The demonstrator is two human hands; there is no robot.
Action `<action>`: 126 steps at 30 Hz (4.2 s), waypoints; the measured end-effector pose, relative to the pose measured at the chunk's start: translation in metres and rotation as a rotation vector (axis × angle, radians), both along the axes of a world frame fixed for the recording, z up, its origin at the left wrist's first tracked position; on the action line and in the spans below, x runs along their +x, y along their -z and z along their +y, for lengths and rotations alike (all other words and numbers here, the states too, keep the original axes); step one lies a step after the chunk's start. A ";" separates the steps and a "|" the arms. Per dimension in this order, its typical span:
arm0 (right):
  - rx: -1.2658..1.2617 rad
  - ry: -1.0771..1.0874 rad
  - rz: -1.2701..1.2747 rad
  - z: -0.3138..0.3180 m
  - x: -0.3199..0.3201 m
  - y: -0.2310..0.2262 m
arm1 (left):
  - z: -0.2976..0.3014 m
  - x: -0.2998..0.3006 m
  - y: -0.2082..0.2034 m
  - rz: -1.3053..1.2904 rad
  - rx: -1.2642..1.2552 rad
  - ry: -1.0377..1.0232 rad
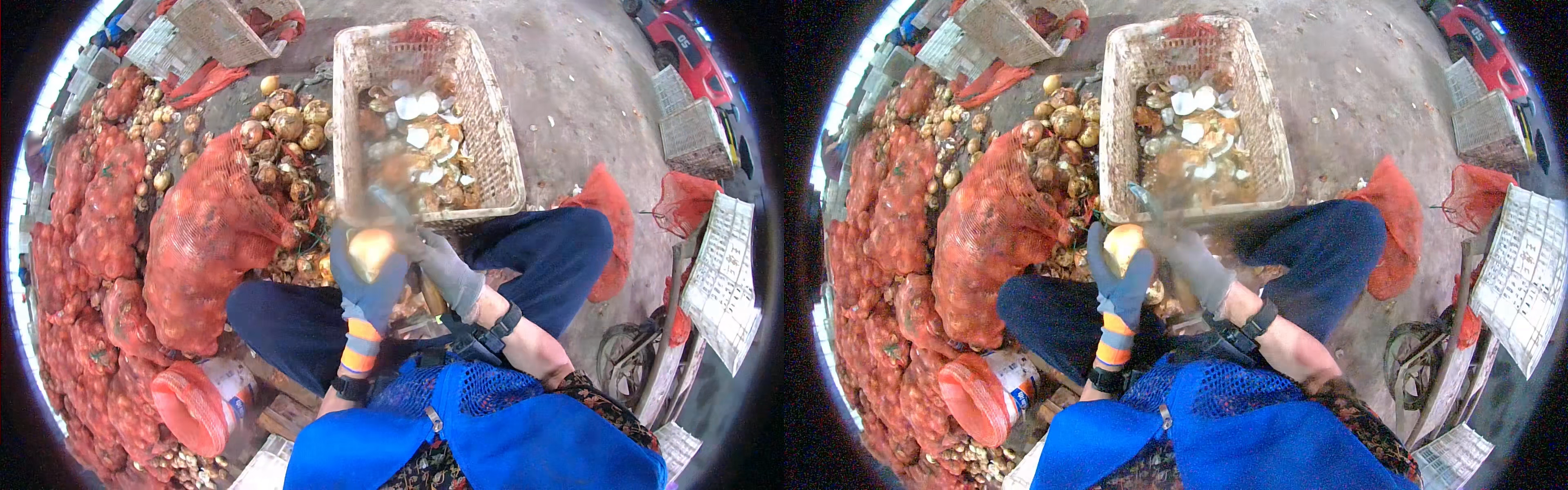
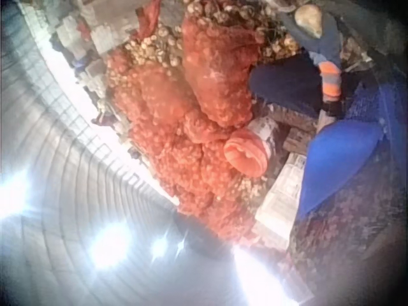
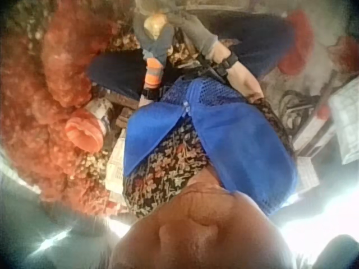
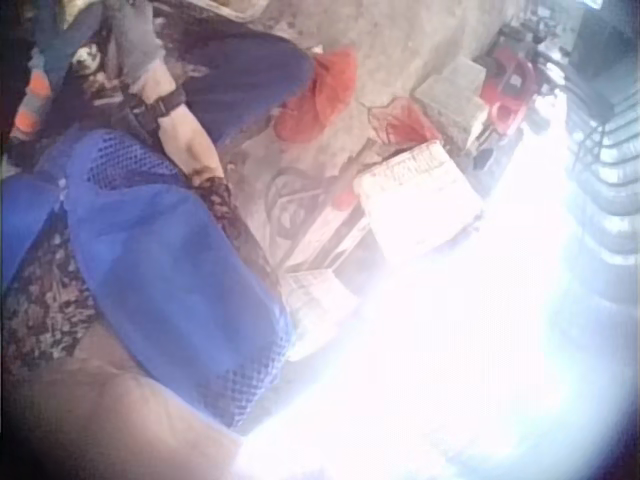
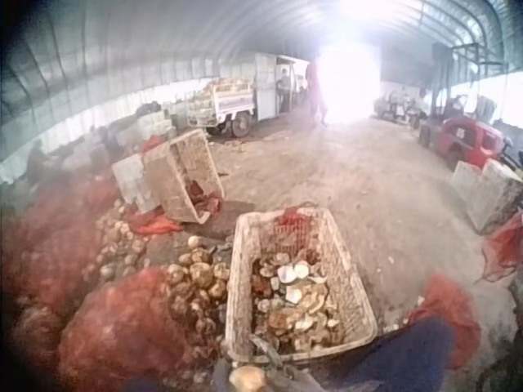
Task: Peeling the outer skin off onions using a small hand tool.
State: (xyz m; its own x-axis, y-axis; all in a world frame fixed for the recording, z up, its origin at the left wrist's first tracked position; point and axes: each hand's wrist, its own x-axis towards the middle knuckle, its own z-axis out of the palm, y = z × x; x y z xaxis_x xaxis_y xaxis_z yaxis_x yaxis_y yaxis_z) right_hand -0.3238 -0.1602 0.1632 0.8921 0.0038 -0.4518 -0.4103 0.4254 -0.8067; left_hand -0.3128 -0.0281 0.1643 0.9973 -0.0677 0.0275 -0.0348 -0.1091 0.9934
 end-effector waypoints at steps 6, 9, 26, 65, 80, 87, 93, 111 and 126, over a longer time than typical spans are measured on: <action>0.009 -0.035 0.075 -0.007 0.007 -0.013 | 0.000 0.015 -0.004 0.723 -1.105 -0.104; -0.018 -0.010 -0.035 0.003 0.011 -0.021 | -0.002 0.021 -0.006 0.811 -1.135 -0.177; -1.106 -0.347 -0.306 -0.008 0.000 -0.015 | -0.018 0.026 0.046 0.389 -0.539 -0.572; -1.292 -0.766 -0.220 -0.014 0.039 0.035 | -0.020 0.042 0.031 0.321 -0.265 -0.471; -1.083 -0.540 -0.141 -0.003 0.013 0.038 | 0.042 0.039 0.117 0.034 -0.829 0.049; 0.009 0.026 0.012 0.005 0.010 -0.017 | 0.036 0.021 0.098 0.129 -0.742 -0.225; 0.438 -0.113 0.114 -0.015 0.007 0.049 | 0.031 -0.005 0.026 0.413 -0.959 0.214; 0.787 0.045 -0.033 -0.004 -0.013 0.017 | 0.016 -0.033 -0.041 0.091 -0.682 0.108; 0.443 -0.209 -0.150 -0.028 -0.019 -0.114 | 0.043 -0.022 -0.051 0.446 -1.292 0.188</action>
State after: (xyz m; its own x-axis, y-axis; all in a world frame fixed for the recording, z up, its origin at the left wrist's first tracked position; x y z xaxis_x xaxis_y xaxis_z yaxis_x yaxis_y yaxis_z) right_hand -0.3433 -0.1887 0.2776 0.9069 0.3509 -0.2333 -0.4164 0.6611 -0.6241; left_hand -0.3347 0.0151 0.2155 0.9170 -0.3724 -0.1427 0.3987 0.8613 0.3149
